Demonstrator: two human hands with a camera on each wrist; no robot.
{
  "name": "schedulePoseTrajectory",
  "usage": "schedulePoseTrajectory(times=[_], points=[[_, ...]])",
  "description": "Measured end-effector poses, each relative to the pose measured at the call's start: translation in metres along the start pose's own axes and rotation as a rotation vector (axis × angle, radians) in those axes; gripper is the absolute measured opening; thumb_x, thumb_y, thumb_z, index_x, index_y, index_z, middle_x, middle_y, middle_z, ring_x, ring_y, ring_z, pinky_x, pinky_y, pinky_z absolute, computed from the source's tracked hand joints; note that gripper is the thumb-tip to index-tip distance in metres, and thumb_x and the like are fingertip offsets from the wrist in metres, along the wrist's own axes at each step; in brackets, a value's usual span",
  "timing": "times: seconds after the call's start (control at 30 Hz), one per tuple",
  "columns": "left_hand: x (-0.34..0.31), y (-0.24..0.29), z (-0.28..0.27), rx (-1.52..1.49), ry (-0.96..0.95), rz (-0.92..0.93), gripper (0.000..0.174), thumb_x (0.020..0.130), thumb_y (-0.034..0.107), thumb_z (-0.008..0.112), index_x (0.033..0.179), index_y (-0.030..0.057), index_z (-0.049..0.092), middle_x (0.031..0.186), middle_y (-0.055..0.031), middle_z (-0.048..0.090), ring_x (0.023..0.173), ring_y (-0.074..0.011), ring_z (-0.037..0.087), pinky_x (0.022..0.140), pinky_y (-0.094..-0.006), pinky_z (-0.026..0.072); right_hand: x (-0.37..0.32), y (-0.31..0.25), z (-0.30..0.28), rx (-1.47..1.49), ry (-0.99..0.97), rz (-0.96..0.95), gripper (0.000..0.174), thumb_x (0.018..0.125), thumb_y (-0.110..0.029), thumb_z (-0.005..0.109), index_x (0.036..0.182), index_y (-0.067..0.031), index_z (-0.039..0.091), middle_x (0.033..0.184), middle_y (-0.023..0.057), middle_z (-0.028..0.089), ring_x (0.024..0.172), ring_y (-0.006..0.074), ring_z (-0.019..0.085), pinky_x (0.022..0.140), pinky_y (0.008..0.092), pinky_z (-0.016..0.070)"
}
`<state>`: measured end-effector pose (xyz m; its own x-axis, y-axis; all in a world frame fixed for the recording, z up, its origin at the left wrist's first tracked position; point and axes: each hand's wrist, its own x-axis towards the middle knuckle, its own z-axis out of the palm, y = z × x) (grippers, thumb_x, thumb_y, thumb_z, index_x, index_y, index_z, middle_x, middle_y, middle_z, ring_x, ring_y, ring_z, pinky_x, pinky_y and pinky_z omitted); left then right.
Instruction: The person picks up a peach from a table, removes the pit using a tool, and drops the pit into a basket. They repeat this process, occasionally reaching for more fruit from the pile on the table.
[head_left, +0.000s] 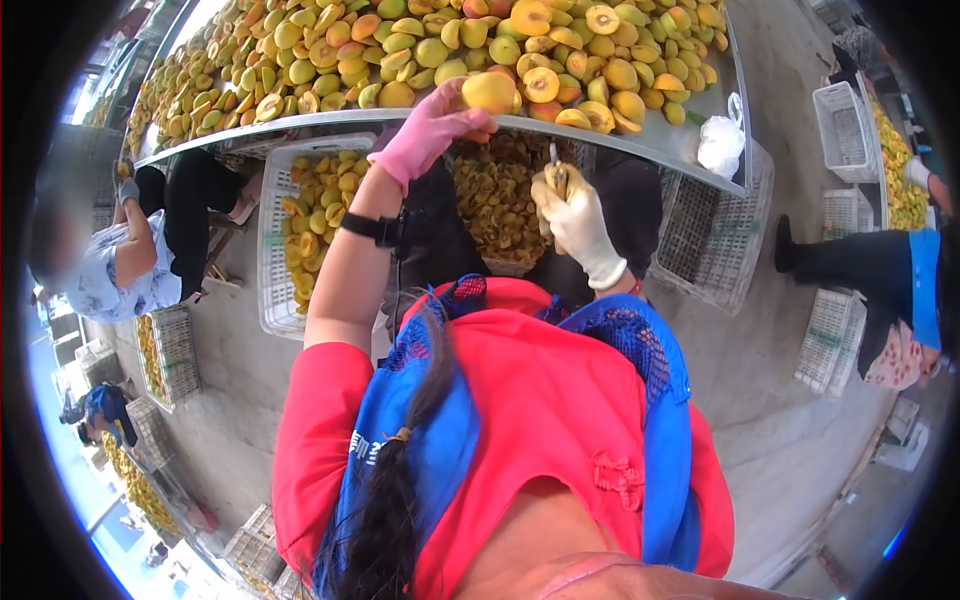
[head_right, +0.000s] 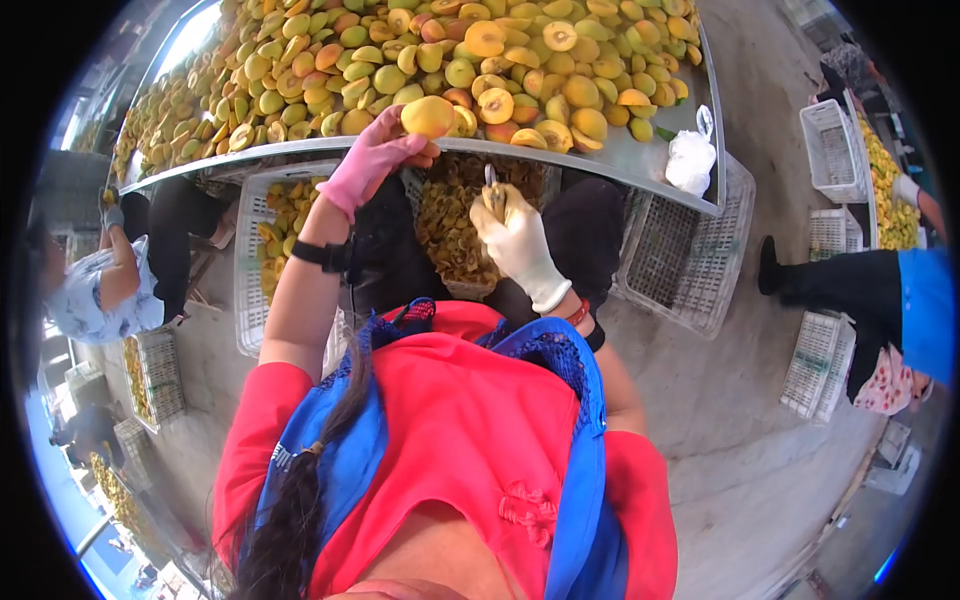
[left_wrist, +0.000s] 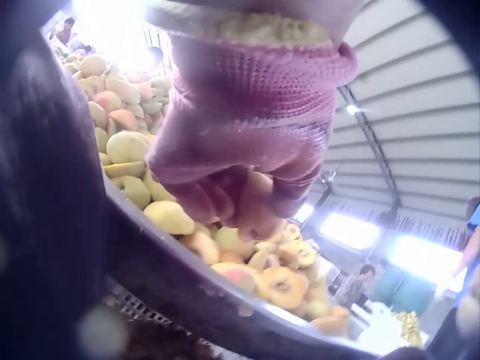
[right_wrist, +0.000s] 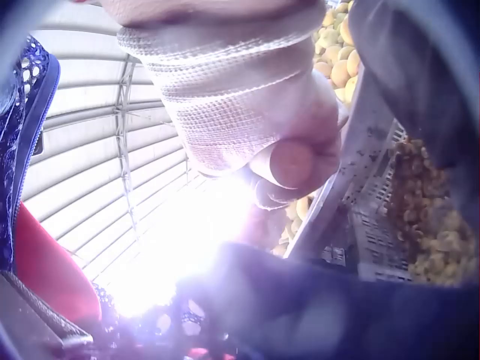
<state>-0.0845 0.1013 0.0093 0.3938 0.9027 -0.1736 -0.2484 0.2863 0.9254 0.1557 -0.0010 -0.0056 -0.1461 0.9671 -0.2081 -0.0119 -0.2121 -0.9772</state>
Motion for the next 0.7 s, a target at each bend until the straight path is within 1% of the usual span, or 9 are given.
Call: schedulePoseTrajectory(times=[0.07, 0.1, 0.13, 0.23, 0.27, 0.37, 0.4, 0.53, 0.7], points=[[-0.016, -0.005, 0.012, 0.071, -0.053, 0.082, 0.048, 0.092, -0.001, 0.067, 0.137, 0.0061, 0.052, 0.123, -0.0068, 0.063, 0.11, -0.0163, 0.063, 0.094, -0.0288, 0.0507, 0.0, -0.018, 0.006, 0.118, 0.035, -0.001, 0.014, 0.098, -0.021, 0.063, 0.098, -0.0073, 0.06, 0.07, 0.0002, 0.061, 0.049, 0.0078, 0.049, 0.045, 0.023, 0.0387], [-0.023, -0.007, 0.019, 0.104, -0.082, 0.123, 0.047, 0.092, -0.003, 0.066, 0.136, 0.0062, 0.053, 0.125, -0.0069, 0.062, 0.111, -0.0164, 0.063, 0.096, -0.0294, 0.0504, -0.001, -0.029, 0.008, 0.168, 0.047, 0.008, 0.016, 0.099, -0.023, 0.063, 0.099, -0.0069, 0.059, 0.069, 0.0002, 0.06, 0.05, 0.0076, 0.05, 0.045, 0.023, 0.0393], [-0.033, 0.001, 0.031, 0.223, -0.102, 0.13, 0.052, 0.088, -0.01, 0.063, 0.137, 0.0057, 0.052, 0.134, -0.0072, 0.058, 0.12, -0.0191, 0.059, 0.102, -0.0322, 0.0485, -0.003, -0.04, 0.01, 0.218, 0.06, 0.019, 0.019, 0.099, -0.025, 0.064, 0.1, -0.0065, 0.059, 0.068, 0.0001, 0.059, 0.05, 0.0074, 0.051, 0.045, 0.0229, 0.04], [-0.041, 0.001, 0.049, 0.827, -0.162, 0.622, 0.059, 0.084, -0.015, 0.061, 0.138, 0.0054, 0.052, 0.141, -0.0075, 0.055, 0.13, -0.0209, 0.053, 0.107, -0.0348, 0.045, -0.005, -0.047, 0.008, 0.325, 0.036, 0.006, 0.025, 0.099, -0.028, 0.065, 0.107, -0.0053, 0.058, 0.074, -0.0011, 0.058, 0.053, 0.0068, 0.055, 0.047, 0.0216, 0.0422], [-0.045, 0.003, 0.054, 0.828, -0.183, 0.592, 0.068, 0.08, -0.014, 0.064, 0.144, 0.0044, 0.047, 0.145, -0.0085, 0.051, 0.135, -0.021, 0.048, 0.111, -0.0356, 0.0406, -0.004, -0.043, 0.009, 0.345, 0.033, -0.016, 0.024, 0.099, -0.027, 0.065, 0.108, -0.0053, 0.058, 0.077, -0.0009, 0.059, 0.054, 0.0069, 0.055, 0.047, 0.0212, 0.0426], [-0.053, 0.0, 0.064, 0.518, -0.173, 0.413, 0.072, 0.085, -0.006, 0.066, 0.15, 0.0036, 0.04, 0.149, -0.0098, 0.047, 0.136, -0.0212, 0.047, 0.113, -0.0352, 0.0383, -0.005, -0.035, 0.008, 0.421, 0.054, -0.04, 0.023, 0.097, -0.018, 0.067, 0.113, -0.0053, 0.057, 0.086, -0.0011, 0.061, 0.058, 0.0065, 0.057, 0.051, 0.0206, 0.0448], [-0.054, -0.004, 0.066, 0.276, -0.212, 0.386, 0.072, 0.091, 0.003, 0.067, 0.154, 0.0025, 0.033, 0.15, -0.0102, 0.045, 0.136, -0.0197, 0.046, 0.114, -0.0352, 0.0364, -0.007, -0.036, 0.009, 0.427, 0.072, -0.046, 0.023, 0.097, -0.016, 0.068, 0.114, -0.0052, 0.057, 0.086, -0.0011, 0.061, 0.059, 0.0065, 0.057, 0.052, 0.0208, 0.0454], [-0.055, -0.007, 0.075, 0.103, -0.192, 0.096, 0.063, 0.097, 0.007, 0.062, 0.153, 0.002, 0.034, 0.146, -0.0087, 0.048, 0.134, -0.0174, 0.047, 0.114, -0.0341, 0.0369, -0.012, -0.041, 0.009, 0.359, 0.062, -0.095, 0.021, 0.096, -0.008, 0.067, 0.114, -0.005, 0.057, 0.087, -0.0011, 0.061, 0.063, 0.0059, 0.058, 0.055, 0.0212, 0.0469], [-0.053, -0.014, 0.082, 0.515, -0.094, 0.454, 0.059, 0.096, 0.004, 0.064, 0.148, 0.001, 0.038, 0.142, -0.0096, 0.053, 0.132, -0.0183, 0.05, 0.112, -0.0336, 0.0386, -0.004, -0.033, 0.014, 0.299, 0.116, -0.237, 0.019, 0.095, -0.002, 0.067, 0.112, -0.004, 0.059, 0.088, -0.0011, 0.062, 0.069, 0.0034, 0.056, 0.06, 0.0202, 0.0474]])
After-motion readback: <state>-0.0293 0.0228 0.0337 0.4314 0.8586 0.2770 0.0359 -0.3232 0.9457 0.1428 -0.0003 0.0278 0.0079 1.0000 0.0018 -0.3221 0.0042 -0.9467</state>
